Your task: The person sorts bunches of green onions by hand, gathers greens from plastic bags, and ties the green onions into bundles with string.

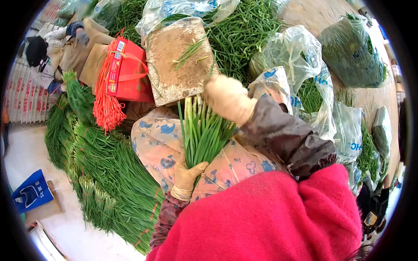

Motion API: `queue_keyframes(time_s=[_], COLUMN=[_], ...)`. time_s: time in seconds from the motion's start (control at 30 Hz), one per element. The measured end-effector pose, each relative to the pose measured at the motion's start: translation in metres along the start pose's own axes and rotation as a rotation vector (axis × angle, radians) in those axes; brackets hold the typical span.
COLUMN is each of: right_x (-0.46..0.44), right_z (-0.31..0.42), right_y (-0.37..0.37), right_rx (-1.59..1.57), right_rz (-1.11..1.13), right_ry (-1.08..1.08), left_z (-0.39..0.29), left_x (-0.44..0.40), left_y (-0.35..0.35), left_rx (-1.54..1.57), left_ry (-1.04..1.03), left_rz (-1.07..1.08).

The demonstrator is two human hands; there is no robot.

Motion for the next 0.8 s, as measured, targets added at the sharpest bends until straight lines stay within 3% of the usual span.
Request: queue_keyframes(time_s=[0.03, 0.1, 0.17, 0.2, 0.27, 0.33, 0.4, 0.5, 0.6, 0.67, 0.7, 0.77, 0.8], right_x=[-0.003, -0.006, -0.009, -0.010, 0.008, 0.038, 0.050, 0.053, 0.046, 0.016, 0.009, -0.005, 0.002], right_z=[-0.017, -0.062, -0.095, -0.107, -0.089, -0.042, -0.015, 0.007, -0.004, -0.038, -0.065, -0.110, -0.107], right_y=[0.008, 0.018, 0.029, 0.035, 0.038, 0.040, 0.016, -0.006, -0.019, -0.016, -0.006, 0.014, 0.029], right_rx=[-0.163, -0.497, -0.968, -0.811, -0.608, -0.210, -0.065, 0.049, 0.163, 0.163, 0.031, -0.052, 0.062], right_rz=[-0.076, -0.552, -0.529, -0.423, -0.529, -0.224, -0.173, -0.418, -0.348, -0.145, -0.360, -0.190, -0.320], right_ry=[-0.122, -0.309, -0.457, -0.467, 0.062, 0.288, 0.359, 0.409, 0.384, 0.165, 0.054, -0.373, -0.331], left_z=[0.003, 0.004, 0.006, 0.008, 0.009, 0.009, 0.004, 0.006, 0.007, 0.008, 0.008, 0.003, 0.002], left_x=[0.000, 0.000, 0.002, 0.002, 0.000, 0.000, 0.001, 0.000, -0.001, -0.002, -0.003, -0.001, -0.001], left_y=[0.003, 0.006, 0.011, 0.013, 0.015, 0.013, 0.007, 0.007, 0.007, 0.006, 0.004, -0.001, -0.001], left_rx=[0.029, 0.087, 0.148, 0.164, 0.185, 0.194, 0.200, 0.193, 0.187, 0.159, 0.163, 0.173, 0.175], left_ry=[0.044, 0.035, 0.023, 0.019, 0.015, 0.019, 0.056, 0.086, 0.050, 0.063, 0.062, 0.014, 0.009], left_rz=[-0.018, -0.015, -0.020, -0.028, -0.036, -0.026, -0.039, -0.055, -0.039, -0.017, -0.013, -0.001, -0.005])
Point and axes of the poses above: each hand's wrist, its own x-axis away from the middle knuckle, its own y-axis out of the back of the hand, z = x × y, the point moved 5 cm from there along -x, towards the middle knuckle, and after that the axes turned 8 degrees about x, right-handed, at the moved point
